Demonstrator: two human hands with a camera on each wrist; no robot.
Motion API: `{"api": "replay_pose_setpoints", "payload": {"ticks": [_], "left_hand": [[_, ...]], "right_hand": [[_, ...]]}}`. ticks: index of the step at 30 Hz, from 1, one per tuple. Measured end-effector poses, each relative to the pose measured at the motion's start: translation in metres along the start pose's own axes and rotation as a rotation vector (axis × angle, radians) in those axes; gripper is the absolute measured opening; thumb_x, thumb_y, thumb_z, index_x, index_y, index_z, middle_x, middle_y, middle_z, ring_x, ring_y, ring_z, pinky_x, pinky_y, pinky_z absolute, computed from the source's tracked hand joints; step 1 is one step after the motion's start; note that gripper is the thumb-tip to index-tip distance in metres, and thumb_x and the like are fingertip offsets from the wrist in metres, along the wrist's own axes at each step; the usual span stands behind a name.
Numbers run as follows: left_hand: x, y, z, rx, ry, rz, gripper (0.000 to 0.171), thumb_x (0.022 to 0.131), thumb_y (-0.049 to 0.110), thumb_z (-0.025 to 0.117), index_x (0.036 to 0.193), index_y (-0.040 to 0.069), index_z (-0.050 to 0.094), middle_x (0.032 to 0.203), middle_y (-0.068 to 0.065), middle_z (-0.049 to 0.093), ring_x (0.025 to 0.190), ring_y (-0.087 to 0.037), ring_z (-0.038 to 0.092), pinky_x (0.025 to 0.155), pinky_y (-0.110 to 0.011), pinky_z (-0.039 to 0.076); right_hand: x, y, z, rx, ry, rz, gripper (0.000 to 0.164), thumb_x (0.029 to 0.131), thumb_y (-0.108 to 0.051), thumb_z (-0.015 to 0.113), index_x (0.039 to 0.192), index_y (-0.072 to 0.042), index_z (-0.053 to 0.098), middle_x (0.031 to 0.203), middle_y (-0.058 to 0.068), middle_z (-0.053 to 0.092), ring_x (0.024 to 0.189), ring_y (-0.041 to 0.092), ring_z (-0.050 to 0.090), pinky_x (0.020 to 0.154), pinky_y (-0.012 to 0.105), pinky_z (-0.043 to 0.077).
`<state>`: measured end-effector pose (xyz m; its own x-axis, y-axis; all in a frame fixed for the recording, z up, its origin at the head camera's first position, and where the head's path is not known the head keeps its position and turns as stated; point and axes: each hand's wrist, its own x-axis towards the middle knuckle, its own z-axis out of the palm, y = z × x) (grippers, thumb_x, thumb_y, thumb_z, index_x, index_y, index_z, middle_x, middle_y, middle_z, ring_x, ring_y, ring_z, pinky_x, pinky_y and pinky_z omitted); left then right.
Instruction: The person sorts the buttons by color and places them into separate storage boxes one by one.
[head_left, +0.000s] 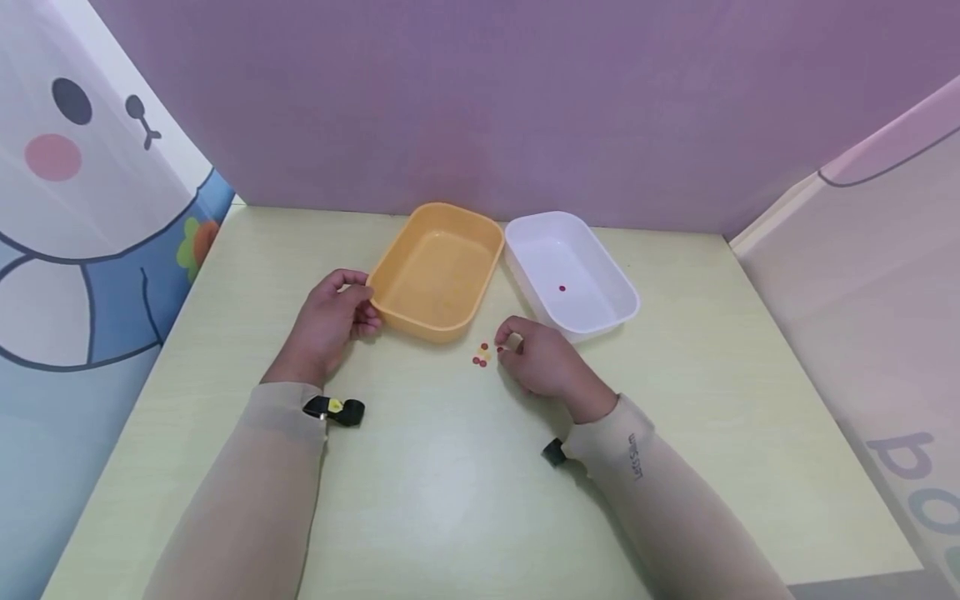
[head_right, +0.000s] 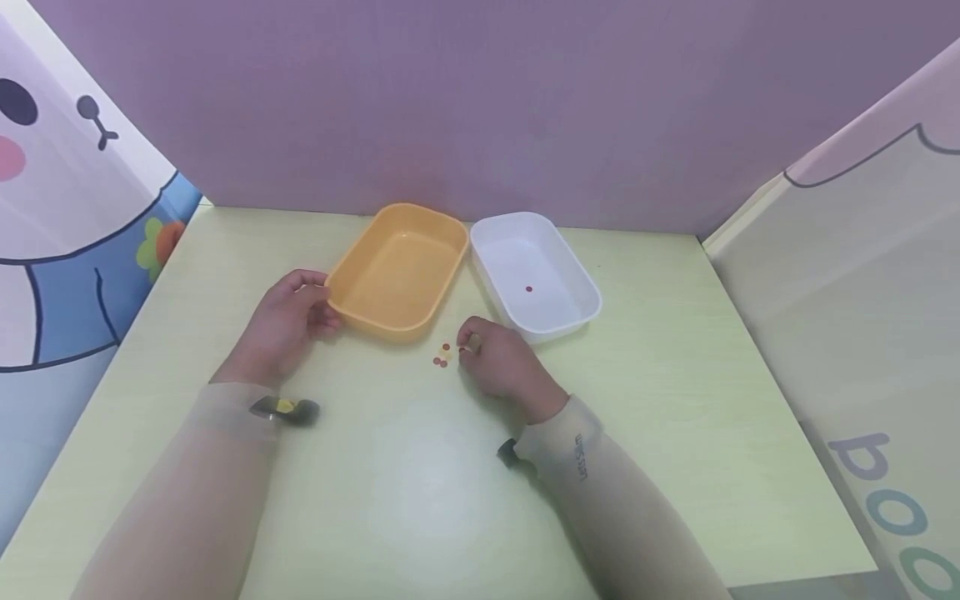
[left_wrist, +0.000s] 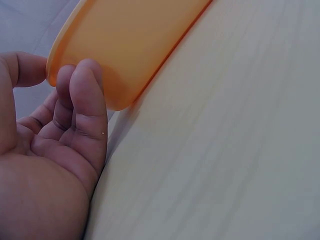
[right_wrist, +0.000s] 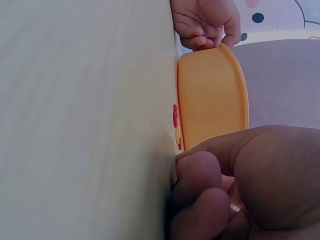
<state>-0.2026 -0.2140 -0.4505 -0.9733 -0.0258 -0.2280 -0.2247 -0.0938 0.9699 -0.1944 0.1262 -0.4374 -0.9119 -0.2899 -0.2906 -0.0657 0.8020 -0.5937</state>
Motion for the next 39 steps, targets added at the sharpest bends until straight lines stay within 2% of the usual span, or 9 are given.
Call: {"api": "replay_pose_setpoints", "payload": {"ticks": [13, 18, 23, 39], "left_hand": [[0.003, -0.003, -0.001, -0.001, 0.002, -0.003, 0.031, 0.116, 0.022, 0.060, 0.143, 0.007, 0.053, 0.094, -0.005, 0.068, 0.079, -0.015, 0.070, 0.074, -0.025, 0.067], [0.002, -0.003, -0.001, -0.004, 0.000, 0.000, 0.031, 0.116, 0.022, 0.060, 0.143, 0.007, 0.053, 0.094, -0.005, 0.068, 0.079, -0.015, 0.070, 0.074, -0.025, 0.066], [0.002, -0.003, 0.000, -0.006, 0.001, 0.003, 0.032, 0.116, 0.022, 0.060, 0.143, 0.006, 0.053, 0.094, -0.005, 0.068, 0.079, -0.015, 0.070, 0.074, -0.025, 0.066], [-0.001, 0.000, 0.000, 0.007, 0.004, -0.001, 0.030, 0.117, 0.022, 0.059, 0.142, 0.008, 0.054, 0.095, -0.005, 0.068, 0.080, -0.015, 0.070, 0.075, -0.025, 0.066]], "right_hand": [[0.002, 0.004, 0.000, 0.004, 0.005, -0.027, 0.010, 0.112, -0.022, 0.064, 0.119, -0.028, 0.068, 0.061, 0.003, 0.056, 0.051, 0.023, 0.061, 0.050, 0.029, 0.046], [0.000, 0.003, 0.000, 0.022, 0.002, -0.017, 0.008, 0.112, -0.021, 0.065, 0.118, -0.023, 0.068, 0.061, 0.002, 0.056, 0.051, 0.022, 0.061, 0.050, 0.029, 0.047], [0.001, 0.003, 0.001, 0.031, -0.010, 0.002, 0.008, 0.112, -0.022, 0.066, 0.119, -0.017, 0.068, 0.070, 0.003, 0.061, 0.054, 0.021, 0.063, 0.051, 0.030, 0.050], [0.001, 0.011, 0.001, 0.101, -0.041, -0.005, 0.012, 0.114, -0.021, 0.061, 0.118, -0.014, 0.069, 0.080, 0.008, 0.064, 0.060, 0.023, 0.063, 0.064, 0.035, 0.058]]}}
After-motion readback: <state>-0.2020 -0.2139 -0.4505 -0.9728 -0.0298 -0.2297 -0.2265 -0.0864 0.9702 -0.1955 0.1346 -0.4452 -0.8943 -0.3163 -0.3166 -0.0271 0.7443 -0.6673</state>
